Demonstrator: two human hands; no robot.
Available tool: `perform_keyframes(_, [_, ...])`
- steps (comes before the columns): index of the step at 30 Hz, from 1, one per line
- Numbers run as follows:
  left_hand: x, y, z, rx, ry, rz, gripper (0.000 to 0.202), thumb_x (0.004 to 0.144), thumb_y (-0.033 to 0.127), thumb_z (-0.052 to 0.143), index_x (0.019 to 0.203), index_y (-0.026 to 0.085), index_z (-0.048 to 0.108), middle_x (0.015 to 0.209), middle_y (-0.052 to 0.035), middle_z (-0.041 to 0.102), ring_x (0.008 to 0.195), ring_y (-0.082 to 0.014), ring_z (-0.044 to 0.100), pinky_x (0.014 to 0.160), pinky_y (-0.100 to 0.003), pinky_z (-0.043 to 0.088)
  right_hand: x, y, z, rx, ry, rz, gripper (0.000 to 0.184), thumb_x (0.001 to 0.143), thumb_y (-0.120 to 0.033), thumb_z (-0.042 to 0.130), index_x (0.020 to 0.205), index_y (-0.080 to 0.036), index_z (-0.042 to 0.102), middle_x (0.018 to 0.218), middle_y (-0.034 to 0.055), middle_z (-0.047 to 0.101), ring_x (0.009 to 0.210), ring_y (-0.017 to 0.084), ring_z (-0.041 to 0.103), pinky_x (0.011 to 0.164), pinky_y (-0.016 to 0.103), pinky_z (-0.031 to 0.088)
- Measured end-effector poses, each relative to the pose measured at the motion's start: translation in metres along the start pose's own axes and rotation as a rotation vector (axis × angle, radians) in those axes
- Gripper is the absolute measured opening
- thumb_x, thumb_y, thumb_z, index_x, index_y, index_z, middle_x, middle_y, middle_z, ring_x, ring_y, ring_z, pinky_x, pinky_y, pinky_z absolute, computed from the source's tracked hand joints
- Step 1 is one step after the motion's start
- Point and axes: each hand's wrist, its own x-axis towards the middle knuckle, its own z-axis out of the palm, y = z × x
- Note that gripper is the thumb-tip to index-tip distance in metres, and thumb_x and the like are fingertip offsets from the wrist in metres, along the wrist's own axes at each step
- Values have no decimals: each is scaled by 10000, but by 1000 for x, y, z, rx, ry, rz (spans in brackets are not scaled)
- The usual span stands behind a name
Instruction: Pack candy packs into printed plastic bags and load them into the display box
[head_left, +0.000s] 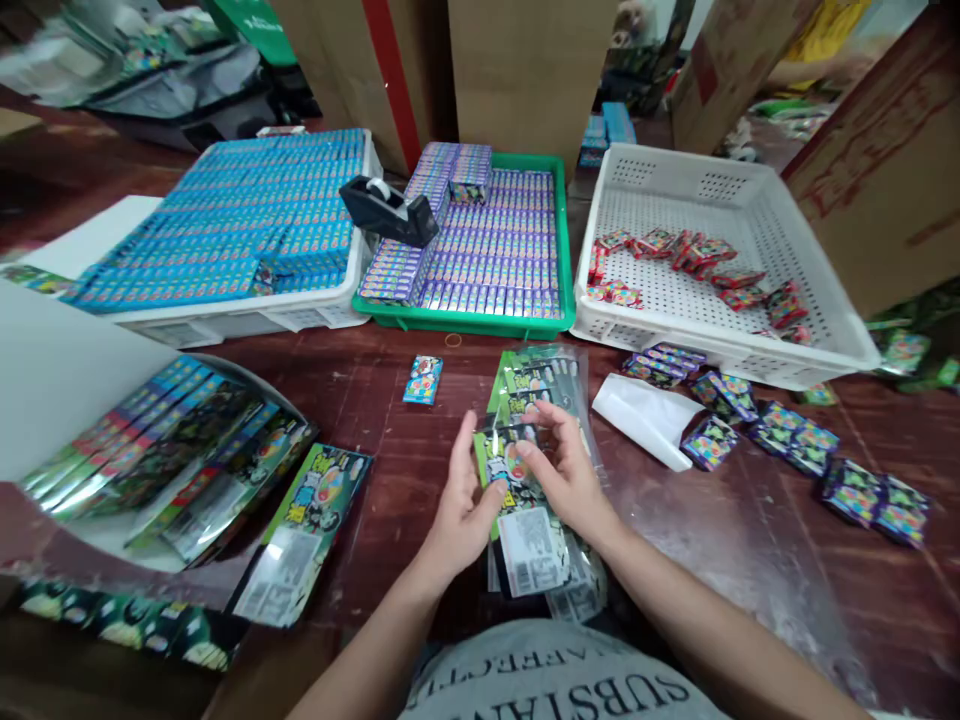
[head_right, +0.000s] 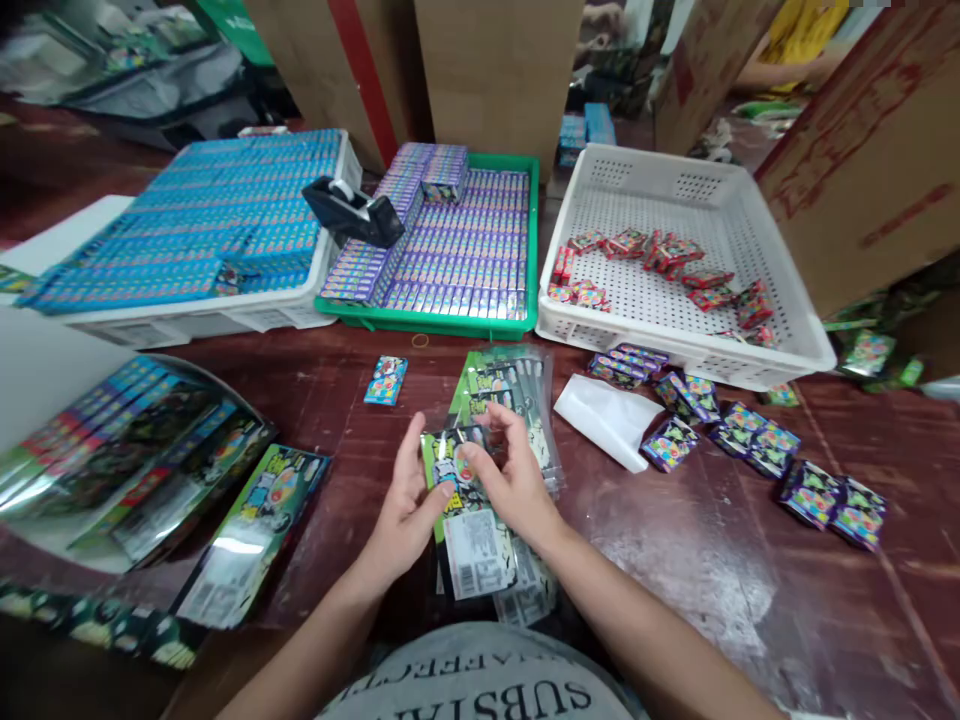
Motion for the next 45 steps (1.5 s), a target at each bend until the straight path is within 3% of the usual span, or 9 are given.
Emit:
perform_keyframes(4, [-14,2,1,-141,-40,-109,676,958,314,636,1524,285,267,1503,-124,524,1300,-247,594,1081,-396,496,-30,7,-8,-71,76,-2,451,970,-420,586,1377,-275,457,1290,109,597,1086,230,624,891,399,560])
perform_keyframes(7, [-21,7,-8,-141,-34,-195,453,960,342,642,1356,250,442,1199,-81,702,1020,-201,700,883,-333,564,-30,4,-24,-102,-88,32,269,973,-410,598,1196,-262,609,1070,51,672,906,193,646,809,353,560])
perform_keyframes(12, [-16,18,-23,135,91,-117,226,1013,327,541,1138,213,691,1311,-84,673,1241,-227,607,1088,-394,451,-6,-10,-45,-221,-323,-109,139,973,-334,613,1053,-273,709,1162,52,690,1128,224,642,1000,426,518])
perform_keyframes(16, [-9,22,-28,24,147,-145,315,967,309,624,1267,214,626,1138,-74,747,1032,-189,685,951,-361,520,4,-18,-47,-325,-370,-227,258,986,-254,589,1219,-308,686,1198,52,708,1146,210,651,1011,432,519])
perform_keyframes(27, [21,33,-43,121,-6,-304,142,873,305,711,885,164,710,845,-24,728,753,-134,635,718,-277,498,21,-33,-31,-246,-361,239,257,876,-485,722,904,-231,743,885,25,750,788,172,665,722,312,525])
perform_keyframes(36, [31,37,-58,275,-131,-284,162,889,364,712,875,209,756,839,-11,763,780,-154,678,754,-286,525,28,-53,-38,-153,-594,15,177,934,-393,681,985,-250,774,1066,49,758,991,178,706,888,350,563])
perform_keyframes(39, [34,32,-62,272,-183,-247,140,893,373,716,885,246,774,973,-16,782,880,-171,715,810,-294,554,26,-57,-73,-339,-526,-139,268,958,-360,654,1206,-276,710,1257,74,689,1176,201,650,1030,410,520])
perform_keyframes(43, [33,33,-64,342,-257,-92,92,862,349,762,886,260,758,1052,-15,749,956,-176,710,837,-289,555,12,-51,-173,-845,-17,-199,387,947,-399,639,1297,-235,626,1277,134,655,1172,282,624,984,484,529])
perform_keyframes(45, [34,40,-61,456,-319,15,124,902,314,717,1016,275,744,1005,-12,714,892,-152,688,785,-276,541,3,-40,-220,-1165,35,-89,437,918,-487,636,1220,-173,659,1160,167,692,1125,356,632,990,565,494])
